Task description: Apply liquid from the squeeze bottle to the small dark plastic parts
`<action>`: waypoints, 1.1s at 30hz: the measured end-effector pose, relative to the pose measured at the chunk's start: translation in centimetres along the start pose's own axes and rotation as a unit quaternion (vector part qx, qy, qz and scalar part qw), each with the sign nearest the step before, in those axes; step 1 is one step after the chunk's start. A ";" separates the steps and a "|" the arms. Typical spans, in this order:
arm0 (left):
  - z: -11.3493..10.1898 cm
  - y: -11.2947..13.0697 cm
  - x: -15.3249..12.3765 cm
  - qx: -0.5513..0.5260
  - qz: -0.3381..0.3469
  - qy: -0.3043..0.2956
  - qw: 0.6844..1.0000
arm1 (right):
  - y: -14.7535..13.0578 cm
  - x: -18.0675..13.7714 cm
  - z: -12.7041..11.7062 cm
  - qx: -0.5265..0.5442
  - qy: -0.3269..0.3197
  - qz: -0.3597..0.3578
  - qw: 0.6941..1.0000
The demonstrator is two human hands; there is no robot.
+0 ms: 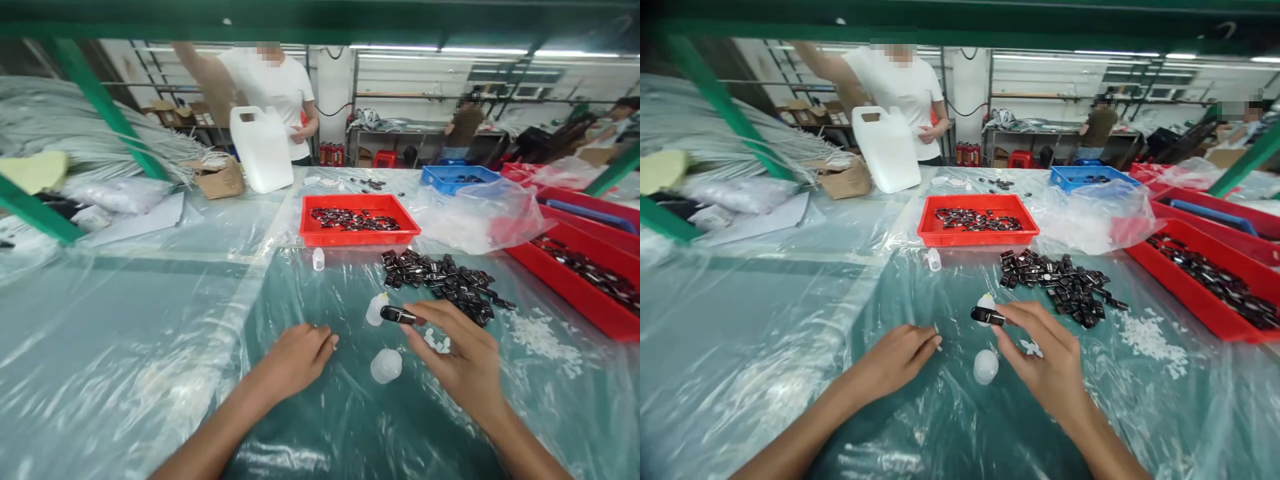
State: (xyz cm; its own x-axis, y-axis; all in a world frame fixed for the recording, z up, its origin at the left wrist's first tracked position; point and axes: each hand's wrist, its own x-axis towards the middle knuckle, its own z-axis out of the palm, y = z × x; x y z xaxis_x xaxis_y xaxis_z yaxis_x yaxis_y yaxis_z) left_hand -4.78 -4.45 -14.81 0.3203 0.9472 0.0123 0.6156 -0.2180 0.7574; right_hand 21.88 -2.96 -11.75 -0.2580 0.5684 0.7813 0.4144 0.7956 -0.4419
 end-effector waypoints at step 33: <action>-6.6 12.7 7.1 -0.223 0.195 0.145 0.944 | 8.9 8.3 1.2 0.217 -0.432 0.180 0.857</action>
State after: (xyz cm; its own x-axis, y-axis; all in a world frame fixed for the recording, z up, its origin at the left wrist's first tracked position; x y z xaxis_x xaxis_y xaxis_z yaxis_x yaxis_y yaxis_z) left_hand 0.57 1.08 -0.80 0.2087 0.8544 0.4759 0.1057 -0.5035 0.8575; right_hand 22.41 9.03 -9.71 -0.8090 0.5873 0.0240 0.2888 0.4326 -0.8541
